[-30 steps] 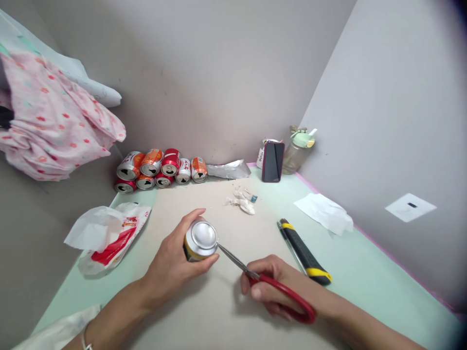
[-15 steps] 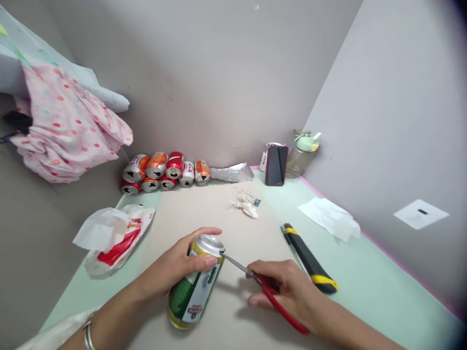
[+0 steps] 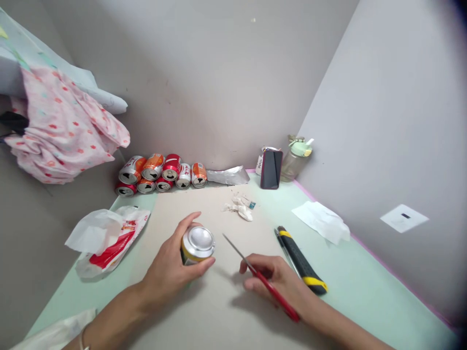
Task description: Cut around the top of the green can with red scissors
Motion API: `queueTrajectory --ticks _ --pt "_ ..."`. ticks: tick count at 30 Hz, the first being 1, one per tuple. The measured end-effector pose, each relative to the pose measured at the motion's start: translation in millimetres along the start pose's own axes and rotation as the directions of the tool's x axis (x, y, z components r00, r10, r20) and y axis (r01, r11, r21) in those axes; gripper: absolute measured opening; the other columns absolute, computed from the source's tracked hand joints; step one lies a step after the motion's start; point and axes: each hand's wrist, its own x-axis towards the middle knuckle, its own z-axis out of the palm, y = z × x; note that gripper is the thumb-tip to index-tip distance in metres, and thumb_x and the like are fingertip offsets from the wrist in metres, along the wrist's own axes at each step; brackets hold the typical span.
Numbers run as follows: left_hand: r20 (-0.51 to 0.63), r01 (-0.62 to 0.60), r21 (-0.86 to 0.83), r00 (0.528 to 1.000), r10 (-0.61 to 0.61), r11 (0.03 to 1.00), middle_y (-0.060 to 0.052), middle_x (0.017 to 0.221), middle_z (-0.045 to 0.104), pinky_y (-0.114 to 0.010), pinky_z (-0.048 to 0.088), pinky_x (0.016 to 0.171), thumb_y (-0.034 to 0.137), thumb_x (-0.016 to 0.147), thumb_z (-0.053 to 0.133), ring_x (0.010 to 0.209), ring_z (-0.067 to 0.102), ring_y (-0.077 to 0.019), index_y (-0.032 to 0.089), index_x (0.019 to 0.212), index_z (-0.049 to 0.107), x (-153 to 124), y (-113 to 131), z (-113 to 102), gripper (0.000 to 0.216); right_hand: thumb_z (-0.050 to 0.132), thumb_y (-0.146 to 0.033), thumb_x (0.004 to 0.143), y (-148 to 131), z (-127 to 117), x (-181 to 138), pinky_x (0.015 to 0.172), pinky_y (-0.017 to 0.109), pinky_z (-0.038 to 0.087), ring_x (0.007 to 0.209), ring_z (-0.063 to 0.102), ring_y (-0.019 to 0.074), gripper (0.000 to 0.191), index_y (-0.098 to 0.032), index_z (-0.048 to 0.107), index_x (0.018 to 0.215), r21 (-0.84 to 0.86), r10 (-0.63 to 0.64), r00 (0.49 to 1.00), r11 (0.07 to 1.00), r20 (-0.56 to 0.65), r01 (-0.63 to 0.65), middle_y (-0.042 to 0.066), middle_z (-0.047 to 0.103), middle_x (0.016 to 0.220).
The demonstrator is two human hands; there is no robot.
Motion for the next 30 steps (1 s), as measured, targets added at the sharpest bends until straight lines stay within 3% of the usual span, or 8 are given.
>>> queueTrajectory --ticks 3,7,11,16,24,30 --pt "-0.061 -0.092 0.157 0.993 0.103 0.983 -0.006 0.128 0.062 -0.037 0.043 0.097 0.033 0.079 0.073 0.109 0.063 -0.0255 0.031 0.148 0.023 1 -3 -1 0.085 0.063 -0.064 0.086 -1 -8 2 0.047 0.023 0.027 0.049 0.033 0.0103 0.045 -0.019 0.061 0.093 0.042 0.05 0.996 0.998 -0.069 -0.047 -0.008 0.035 0.057" --pt "-0.045 -0.009 0.046 0.999 0.011 0.999 -0.006 0.123 0.062 -0.036 0.046 0.093 0.034 0.078 0.073 0.11 0.062 -0.0259 0.028 0.13 0.036 1 -2 -1 0.064 0.073 -0.05 0.082 -2 -14 3 0.058 0.024 0.032 0.062 0.037 0.0129 0.034 -0.02 0.064 0.094 -0.157 -0.056 0.984 0.987 -0.168 0.03 -0.007 0.042 0.063" --pt "0.003 -0.001 -0.031 1.0 0.001 1.0 -0.004 0.115 0.062 -0.035 0.045 0.092 0.034 0.08 0.071 0.108 0.06 -0.0253 0.026 0.116 0.043 1 3 0 0.047 0.072 -0.046 0.084 -8 -13 1 0.062 0.024 0.035 0.064 0.042 0.0141 0.034 -0.022 0.064 0.106 -0.161 -0.06 0.993 0.986 -0.104 0.043 -0.006 0.045 0.067" --pt "-0.012 -0.004 -0.079 1.0 0.003 0.997 -0.003 0.112 0.06 -0.033 0.045 0.09 0.035 0.08 0.071 0.103 0.059 -0.0228 0.025 0.114 0.044 0 6 0 0.044 0.07 -0.048 0.086 -11 -11 1 0.068 0.026 0.04 0.072 0.047 0.0165 0.036 -0.021 0.066 0.109 -0.266 -0.143 0.984 0.957 -0.104 0.111 -0.002 0.053 0.08" --pt "-0.045 -0.053 -0.075 0.998 0.05 0.996 -0.004 0.113 0.06 -0.033 0.047 0.09 0.034 0.079 0.072 0.103 0.06 -0.0231 0.025 0.114 0.047 -2 6 0 0.044 0.065 -0.055 0.089 -1 -10 3 0.065 0.025 0.04 0.069 0.044 0.0153 0.042 -0.02 0.068 0.11 -0.268 -0.21 0.97 0.948 -0.121 0.172 -0.003 0.049 0.074" --pt "0.031 -0.011 -0.162 0.999 0.017 0.987 -0.004 0.11 0.061 -0.032 0.049 0.086 0.043 0.079 0.074 0.099 0.061 -0.0234 0.025 0.115 0.048 1 2 -2 0.048 0.066 -0.057 0.087 1 -8 3 0.065 0.025 0.04 0.068 0.043 0.0143 0.044 -0.018 0.069 0.109 -0.234 -0.252 0.96 0.947 -0.124 0.218 -0.003 0.048 0.074"
